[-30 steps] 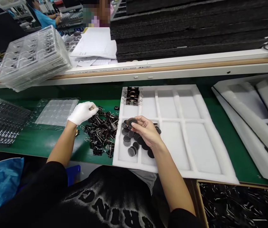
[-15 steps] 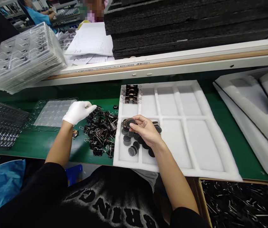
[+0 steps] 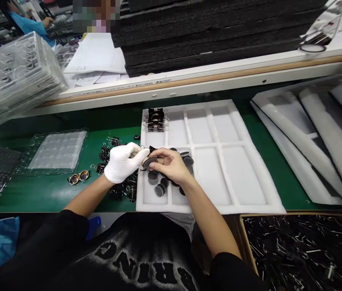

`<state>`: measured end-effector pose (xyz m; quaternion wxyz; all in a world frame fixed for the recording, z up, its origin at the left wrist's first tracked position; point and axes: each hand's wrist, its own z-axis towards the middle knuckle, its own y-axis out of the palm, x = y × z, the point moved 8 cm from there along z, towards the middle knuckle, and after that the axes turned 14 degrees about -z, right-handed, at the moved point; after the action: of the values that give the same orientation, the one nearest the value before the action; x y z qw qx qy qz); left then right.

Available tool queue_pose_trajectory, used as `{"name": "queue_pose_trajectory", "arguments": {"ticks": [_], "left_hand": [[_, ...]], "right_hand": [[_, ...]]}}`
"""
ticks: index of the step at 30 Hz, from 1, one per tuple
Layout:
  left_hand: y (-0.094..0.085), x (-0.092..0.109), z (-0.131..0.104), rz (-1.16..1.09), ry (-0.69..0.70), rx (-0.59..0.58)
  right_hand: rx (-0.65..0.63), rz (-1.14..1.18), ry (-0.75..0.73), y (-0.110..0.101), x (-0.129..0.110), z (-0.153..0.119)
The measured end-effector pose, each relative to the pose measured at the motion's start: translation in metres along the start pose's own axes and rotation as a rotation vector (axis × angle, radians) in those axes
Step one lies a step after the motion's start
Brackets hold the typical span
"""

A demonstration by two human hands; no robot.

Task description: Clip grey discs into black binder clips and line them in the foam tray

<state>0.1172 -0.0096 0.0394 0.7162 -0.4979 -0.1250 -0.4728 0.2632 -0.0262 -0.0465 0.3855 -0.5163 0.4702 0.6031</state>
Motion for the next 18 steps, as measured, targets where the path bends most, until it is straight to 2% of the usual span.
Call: {"name": "queue_pose_trajectory", "arguments": {"ticks": [2,4,7,9,14,16,18], "left_hand": [[-0.004,-0.006,0.008,0.167,-0.035,-0.067],[-0.003,-0.013,0.013,0.267,-0.078,-0.219],[0.004,-0.020,0.012,0.205,-0.093,-0.465],[0.006,-0.020,0.009,0.140,-0.075,-0.535],[0.010,-0.016,0.003,0.037,0.042,-0.558],[0.007,-0.019,0.004,0.031,0.042,-0.510],[0.003,-0.025,0.007,0.025,-0.017,-0.446]], "right_hand": [[-0.021,-0.001,-0.006,0.001,-0.003,-0.001],[-0.058,-0.006,-0.011,0.003,-0.006,-0.002],[-0.143,0.005,-0.008,0.009,-0.006,-0.003],[-0.191,0.017,0.000,0.012,-0.005,-0.004],[-0.251,0.010,0.005,0.018,-0.002,-0.006],[-0.215,0.035,-0.010,0.016,-0.006,-0.005],[-0.112,0.091,-0.025,0.008,-0.010,-0.002]]}}
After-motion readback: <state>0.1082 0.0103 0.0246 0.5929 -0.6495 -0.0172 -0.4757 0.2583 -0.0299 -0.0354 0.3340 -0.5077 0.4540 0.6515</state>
